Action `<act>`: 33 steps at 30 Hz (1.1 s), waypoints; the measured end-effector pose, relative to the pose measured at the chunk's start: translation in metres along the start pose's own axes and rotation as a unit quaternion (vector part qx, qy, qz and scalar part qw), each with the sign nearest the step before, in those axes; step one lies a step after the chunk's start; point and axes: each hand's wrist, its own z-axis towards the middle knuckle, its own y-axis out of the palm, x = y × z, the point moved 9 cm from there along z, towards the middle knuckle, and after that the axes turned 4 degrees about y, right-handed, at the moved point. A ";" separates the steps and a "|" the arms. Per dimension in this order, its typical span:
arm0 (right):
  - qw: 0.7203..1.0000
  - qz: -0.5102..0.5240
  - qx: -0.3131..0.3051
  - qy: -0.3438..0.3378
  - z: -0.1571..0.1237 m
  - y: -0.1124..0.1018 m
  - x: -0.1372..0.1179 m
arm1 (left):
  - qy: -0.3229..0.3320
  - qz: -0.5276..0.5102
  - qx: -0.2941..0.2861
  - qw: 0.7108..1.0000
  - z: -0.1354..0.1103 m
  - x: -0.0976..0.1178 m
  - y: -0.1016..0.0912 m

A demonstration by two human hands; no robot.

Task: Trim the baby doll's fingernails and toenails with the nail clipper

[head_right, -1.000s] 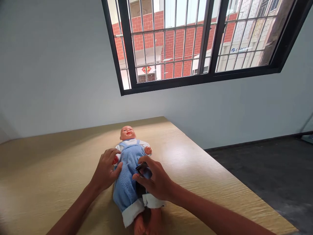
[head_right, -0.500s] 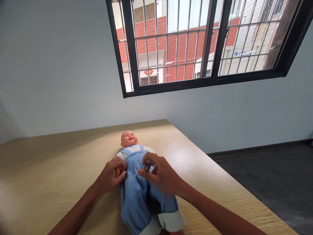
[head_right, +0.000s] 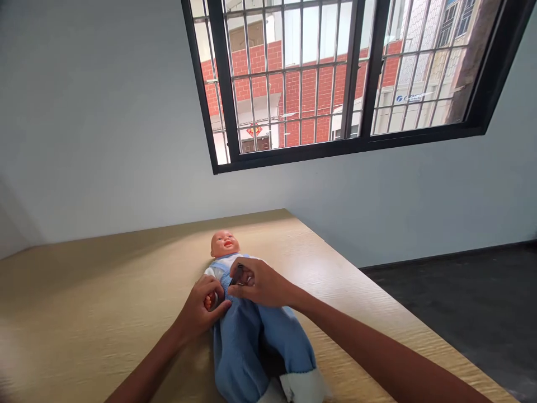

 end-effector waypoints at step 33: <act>0.982 -0.068 -0.012 -0.176 0.036 0.036 -0.004 | 0.039 0.000 -0.004 0.999 -0.002 -0.009 -0.002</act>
